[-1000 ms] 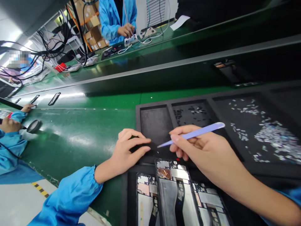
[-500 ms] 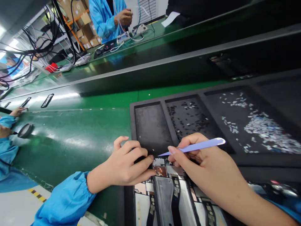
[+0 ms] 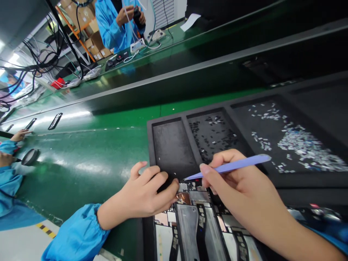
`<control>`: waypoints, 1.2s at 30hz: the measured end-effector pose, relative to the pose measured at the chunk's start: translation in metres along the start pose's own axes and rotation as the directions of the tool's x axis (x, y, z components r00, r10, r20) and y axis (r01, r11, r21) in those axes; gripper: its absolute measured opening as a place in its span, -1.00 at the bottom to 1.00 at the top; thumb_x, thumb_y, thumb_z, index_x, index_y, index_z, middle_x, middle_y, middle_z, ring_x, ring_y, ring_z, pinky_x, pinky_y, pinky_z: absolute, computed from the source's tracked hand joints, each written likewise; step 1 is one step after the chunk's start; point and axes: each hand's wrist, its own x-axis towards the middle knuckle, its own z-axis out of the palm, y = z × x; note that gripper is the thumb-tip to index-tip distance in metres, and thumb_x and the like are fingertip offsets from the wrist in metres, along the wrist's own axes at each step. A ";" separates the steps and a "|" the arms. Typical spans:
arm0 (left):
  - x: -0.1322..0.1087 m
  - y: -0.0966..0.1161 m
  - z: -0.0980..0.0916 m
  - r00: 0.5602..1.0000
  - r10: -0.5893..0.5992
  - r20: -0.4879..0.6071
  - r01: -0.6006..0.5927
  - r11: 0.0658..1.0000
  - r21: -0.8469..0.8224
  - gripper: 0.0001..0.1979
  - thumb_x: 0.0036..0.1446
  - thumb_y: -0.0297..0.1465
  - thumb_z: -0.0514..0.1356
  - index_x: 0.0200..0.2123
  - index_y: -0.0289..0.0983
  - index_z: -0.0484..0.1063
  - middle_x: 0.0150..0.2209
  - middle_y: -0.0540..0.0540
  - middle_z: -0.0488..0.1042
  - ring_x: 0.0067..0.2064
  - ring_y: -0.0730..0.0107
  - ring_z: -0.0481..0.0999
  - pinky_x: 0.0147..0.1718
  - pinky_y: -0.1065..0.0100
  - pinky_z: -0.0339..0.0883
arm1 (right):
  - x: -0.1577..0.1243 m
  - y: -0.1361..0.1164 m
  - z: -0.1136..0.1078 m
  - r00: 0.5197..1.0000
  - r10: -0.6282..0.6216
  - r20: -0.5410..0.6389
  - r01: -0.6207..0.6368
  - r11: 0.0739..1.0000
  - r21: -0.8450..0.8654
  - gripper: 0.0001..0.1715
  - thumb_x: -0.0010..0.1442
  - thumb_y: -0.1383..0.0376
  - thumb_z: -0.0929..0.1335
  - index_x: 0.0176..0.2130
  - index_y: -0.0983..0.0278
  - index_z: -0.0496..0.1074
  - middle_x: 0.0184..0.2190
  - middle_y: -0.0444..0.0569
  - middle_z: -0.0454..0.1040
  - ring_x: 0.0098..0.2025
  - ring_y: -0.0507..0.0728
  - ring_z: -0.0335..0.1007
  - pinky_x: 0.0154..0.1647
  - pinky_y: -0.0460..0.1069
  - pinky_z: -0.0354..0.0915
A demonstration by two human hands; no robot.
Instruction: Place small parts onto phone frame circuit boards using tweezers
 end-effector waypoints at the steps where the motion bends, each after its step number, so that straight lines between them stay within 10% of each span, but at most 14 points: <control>1: 0.000 0.001 0.000 1.000 0.007 -0.016 -0.006 1.000 0.014 -0.79 0.35 -0.31 0.22 -0.05 -0.27 0.56 -0.22 -0.06 0.54 -0.10 0.22 0.42 0.12 0.04 0.07 | 0.001 0.000 0.000 1.000 -0.004 -0.012 0.004 1.000 0.015 -0.62 0.32 -0.08 0.34 -0.28 0.11 0.22 -0.57 -0.16 0.48 -0.57 0.12 0.43 -0.63 -0.04 0.25; 10: 0.001 -0.001 -0.001 1.000 0.004 0.017 -0.003 0.996 -0.087 -0.79 0.39 -0.35 0.17 -0.01 -0.28 0.53 -0.27 -0.06 0.53 -0.14 0.22 0.41 0.03 0.05 0.10 | 0.000 0.001 -0.013 0.998 -0.058 0.006 0.058 0.994 -0.098 -0.72 0.28 0.02 0.33 -0.32 0.11 0.23 -0.67 -0.27 0.26 -0.68 0.04 0.14 -0.68 -0.06 0.08; 24: 0.004 0.001 -0.001 0.999 0.040 0.006 -0.040 0.997 -0.061 -0.84 0.38 -0.36 0.23 -0.06 -0.31 0.52 -0.31 -0.02 0.54 -0.20 0.32 0.43 -0.04 0.14 0.16 | 0.002 0.004 -0.016 0.998 -0.025 0.058 0.031 0.995 -0.094 -0.72 0.32 0.02 0.31 -0.28 0.12 0.22 -0.51 -0.15 0.53 -0.62 0.08 0.35 -0.61 -0.03 0.20; 36: 0.002 -0.002 0.000 0.998 0.007 0.060 0.001 0.992 -0.126 -0.81 0.40 -0.36 0.18 -0.01 -0.29 0.51 -0.28 -0.06 0.49 -0.16 0.25 0.40 0.00 0.09 0.10 | -0.007 -0.001 -0.019 0.992 -0.117 -0.044 0.108 0.980 -0.168 -0.74 0.25 0.06 0.33 -0.37 0.12 0.24 -0.71 -0.27 0.23 -0.70 0.04 0.19 -0.66 -0.03 0.08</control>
